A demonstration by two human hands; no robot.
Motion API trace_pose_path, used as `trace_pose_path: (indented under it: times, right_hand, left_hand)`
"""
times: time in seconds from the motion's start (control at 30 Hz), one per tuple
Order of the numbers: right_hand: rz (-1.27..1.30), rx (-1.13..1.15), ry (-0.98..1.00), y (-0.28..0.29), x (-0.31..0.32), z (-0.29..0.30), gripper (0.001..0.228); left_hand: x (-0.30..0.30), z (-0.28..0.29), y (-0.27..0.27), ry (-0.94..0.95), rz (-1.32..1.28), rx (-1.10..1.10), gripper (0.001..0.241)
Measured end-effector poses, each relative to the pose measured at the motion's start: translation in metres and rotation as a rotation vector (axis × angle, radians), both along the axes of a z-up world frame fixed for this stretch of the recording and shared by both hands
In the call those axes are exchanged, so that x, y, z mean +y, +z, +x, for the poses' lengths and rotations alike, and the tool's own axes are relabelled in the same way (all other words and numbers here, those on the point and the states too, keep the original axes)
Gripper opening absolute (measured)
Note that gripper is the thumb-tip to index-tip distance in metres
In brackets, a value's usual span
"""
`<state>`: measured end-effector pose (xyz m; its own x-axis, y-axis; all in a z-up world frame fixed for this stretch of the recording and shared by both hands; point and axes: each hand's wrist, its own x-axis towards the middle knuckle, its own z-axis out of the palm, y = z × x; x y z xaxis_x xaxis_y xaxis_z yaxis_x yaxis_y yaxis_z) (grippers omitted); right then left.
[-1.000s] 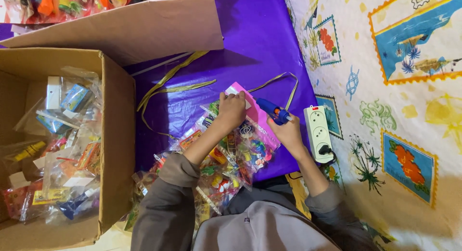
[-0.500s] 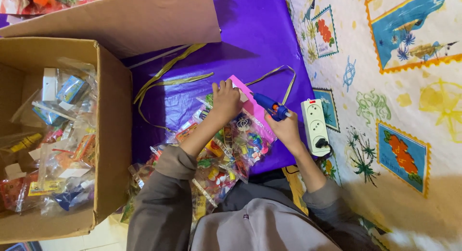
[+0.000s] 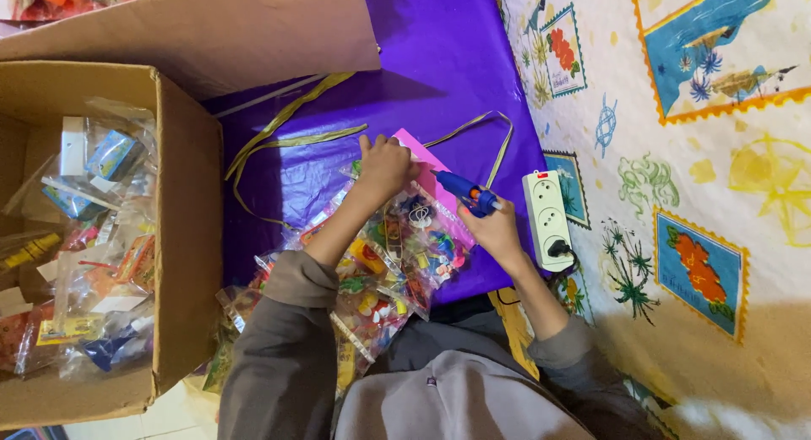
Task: Sealing a large plastic bag containing toy packages using a hot glue gun and then sorting items in a box.
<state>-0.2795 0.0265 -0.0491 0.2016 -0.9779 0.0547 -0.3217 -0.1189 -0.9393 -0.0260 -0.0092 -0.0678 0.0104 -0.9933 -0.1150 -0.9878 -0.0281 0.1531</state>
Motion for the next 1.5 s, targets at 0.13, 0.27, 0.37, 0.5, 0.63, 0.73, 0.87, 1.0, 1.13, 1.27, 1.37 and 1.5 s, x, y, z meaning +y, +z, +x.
trace_pose_path:
  times: [0.13, 0.27, 0.37, 0.5, 0.63, 0.73, 0.87, 1.0, 1.13, 1.27, 1.37, 1.5]
  right_hand:
    - [0.012, 0.009, 0.029, -0.011, -0.007, 0.013, 0.012]
    - [0.040, 0.022, 0.073, -0.034, -0.019, 0.023, 0.022]
    - [0.072, 0.060, 0.091, -0.038, -0.026, 0.031, 0.021]
    - [0.079, 0.101, 0.106, -0.040, -0.032, 0.035, 0.019]
    - [0.076, 0.126, 0.100, -0.036, -0.032, 0.040, 0.024]
    - [0.055, 0.152, 0.099, -0.026, -0.029, 0.042, 0.024]
    - [0.003, 0.191, 0.112, -0.011, -0.030, 0.047, 0.017]
    - [0.003, 0.200, 0.117, -0.002, -0.029, 0.049, 0.019]
    - [0.004, 0.216, 0.111, -0.001, -0.029, 0.050, 0.019]
    - [0.054, 0.260, 0.116, 0.005, -0.028, 0.051, 0.019]
    - [0.090, 0.289, 0.111, 0.001, -0.029, 0.050, 0.020]
    - [0.106, 0.297, 0.103, 0.011, -0.027, 0.051, 0.021]
  left_hand:
    - [-0.009, 0.003, 0.010, 0.054, 0.067, 0.055, 0.038]
    - [-0.017, 0.006, 0.023, 0.120, 0.156, 0.149, 0.034]
    - [-0.021, 0.007, 0.042, 0.127, 0.220, 0.170, 0.034]
    - [-0.018, 0.007, 0.059, 0.125, 0.263, 0.196, 0.033]
    - [-0.013, 0.008, 0.063, 0.123, 0.245, 0.200, 0.031]
    - [-0.009, 0.008, 0.069, 0.109, 0.229, 0.216, 0.032]
    - [-0.007, 0.007, 0.078, 0.095, 0.250, 0.228, 0.032]
    - [-0.005, 0.007, 0.080, 0.097, 0.261, 0.237, 0.030]
    - [-0.004, 0.009, 0.078, 0.106, 0.244, 0.233, 0.032]
    - [0.000, 0.009, 0.074, 0.098, 0.204, 0.240, 0.031]
    - [0.000, 0.008, 0.077, 0.093, 0.210, 0.237, 0.031]
    - [-0.003, 0.011, 0.057, 0.086, 0.201, 0.220, 0.029]
